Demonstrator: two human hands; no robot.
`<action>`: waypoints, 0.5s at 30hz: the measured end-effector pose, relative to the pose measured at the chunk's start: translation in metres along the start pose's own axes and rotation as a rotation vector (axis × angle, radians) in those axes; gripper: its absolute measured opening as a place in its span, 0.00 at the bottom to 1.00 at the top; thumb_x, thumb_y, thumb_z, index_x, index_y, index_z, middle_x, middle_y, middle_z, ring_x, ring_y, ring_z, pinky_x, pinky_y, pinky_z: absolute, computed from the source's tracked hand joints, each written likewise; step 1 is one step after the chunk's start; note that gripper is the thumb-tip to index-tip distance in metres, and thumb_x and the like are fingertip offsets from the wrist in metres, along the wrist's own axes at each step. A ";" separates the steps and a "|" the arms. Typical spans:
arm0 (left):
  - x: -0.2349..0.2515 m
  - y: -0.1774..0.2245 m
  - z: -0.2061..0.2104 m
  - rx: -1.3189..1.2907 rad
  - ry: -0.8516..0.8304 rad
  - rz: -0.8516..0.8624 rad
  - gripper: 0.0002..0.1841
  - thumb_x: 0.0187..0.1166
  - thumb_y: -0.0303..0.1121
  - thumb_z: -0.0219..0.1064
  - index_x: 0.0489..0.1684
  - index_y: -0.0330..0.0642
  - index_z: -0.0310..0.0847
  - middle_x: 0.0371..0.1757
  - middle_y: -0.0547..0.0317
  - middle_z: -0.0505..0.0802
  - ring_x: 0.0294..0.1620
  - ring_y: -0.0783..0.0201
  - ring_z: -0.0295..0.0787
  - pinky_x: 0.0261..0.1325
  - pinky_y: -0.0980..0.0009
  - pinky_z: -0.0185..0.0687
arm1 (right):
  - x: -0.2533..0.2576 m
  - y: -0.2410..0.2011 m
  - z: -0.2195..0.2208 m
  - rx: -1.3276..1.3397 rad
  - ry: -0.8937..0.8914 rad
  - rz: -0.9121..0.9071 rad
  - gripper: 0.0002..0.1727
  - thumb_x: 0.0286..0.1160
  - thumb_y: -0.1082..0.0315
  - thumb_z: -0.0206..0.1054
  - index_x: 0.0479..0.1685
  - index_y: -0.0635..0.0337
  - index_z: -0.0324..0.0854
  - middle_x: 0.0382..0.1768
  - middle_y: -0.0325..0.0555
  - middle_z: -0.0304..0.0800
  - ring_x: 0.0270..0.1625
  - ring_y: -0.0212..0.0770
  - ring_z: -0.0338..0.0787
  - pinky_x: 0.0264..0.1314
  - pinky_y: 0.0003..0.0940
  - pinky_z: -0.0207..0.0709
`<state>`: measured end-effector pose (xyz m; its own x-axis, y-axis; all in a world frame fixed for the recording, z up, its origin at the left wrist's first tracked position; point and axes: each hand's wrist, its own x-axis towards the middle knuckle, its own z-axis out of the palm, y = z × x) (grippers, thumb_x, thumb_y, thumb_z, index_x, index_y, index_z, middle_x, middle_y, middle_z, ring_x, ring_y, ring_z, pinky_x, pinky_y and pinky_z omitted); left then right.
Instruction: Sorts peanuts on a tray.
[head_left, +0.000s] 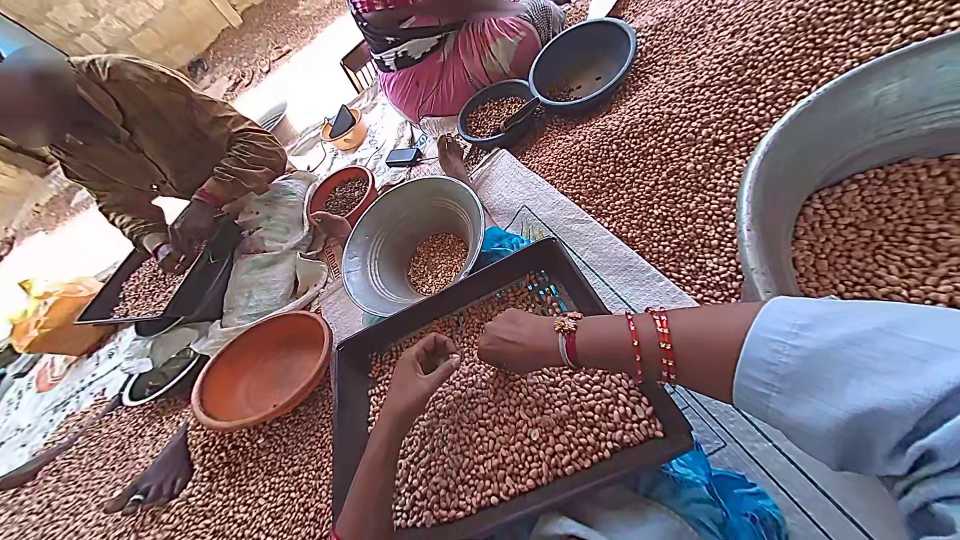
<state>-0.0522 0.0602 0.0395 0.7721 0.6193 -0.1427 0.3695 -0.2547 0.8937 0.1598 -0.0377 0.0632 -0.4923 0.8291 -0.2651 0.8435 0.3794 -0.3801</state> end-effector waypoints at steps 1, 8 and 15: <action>0.002 -0.003 -0.009 -0.087 0.039 0.028 0.07 0.70 0.27 0.61 0.42 0.44 0.79 0.28 0.77 0.84 0.24 0.82 0.78 0.30 0.83 0.77 | 0.000 0.000 0.001 -0.003 -0.003 0.000 0.06 0.80 0.76 0.65 0.43 0.72 0.83 0.39 0.64 0.87 0.47 0.66 0.89 0.45 0.63 0.77; -0.002 0.006 -0.002 0.484 0.008 -0.147 0.09 0.79 0.30 0.67 0.50 0.44 0.91 0.20 0.71 0.78 0.19 0.76 0.67 0.29 0.74 0.67 | 0.001 -0.001 0.000 -0.027 -0.033 -0.003 0.06 0.78 0.75 0.67 0.42 0.72 0.84 0.40 0.63 0.87 0.49 0.65 0.88 0.45 0.62 0.77; 0.002 0.014 0.017 0.884 -0.110 -0.184 0.13 0.83 0.29 0.65 0.60 0.42 0.91 0.59 0.45 0.94 0.62 0.44 0.91 0.70 0.45 0.80 | -0.001 -0.007 -0.003 -0.045 -0.036 0.037 0.06 0.77 0.76 0.67 0.41 0.74 0.82 0.40 0.65 0.86 0.48 0.65 0.88 0.45 0.60 0.77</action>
<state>-0.0367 0.0448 0.0446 0.6899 0.6438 -0.3310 0.7187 -0.6637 0.2073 0.1554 -0.0401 0.0683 -0.4677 0.8276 -0.3104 0.8695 0.3679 -0.3295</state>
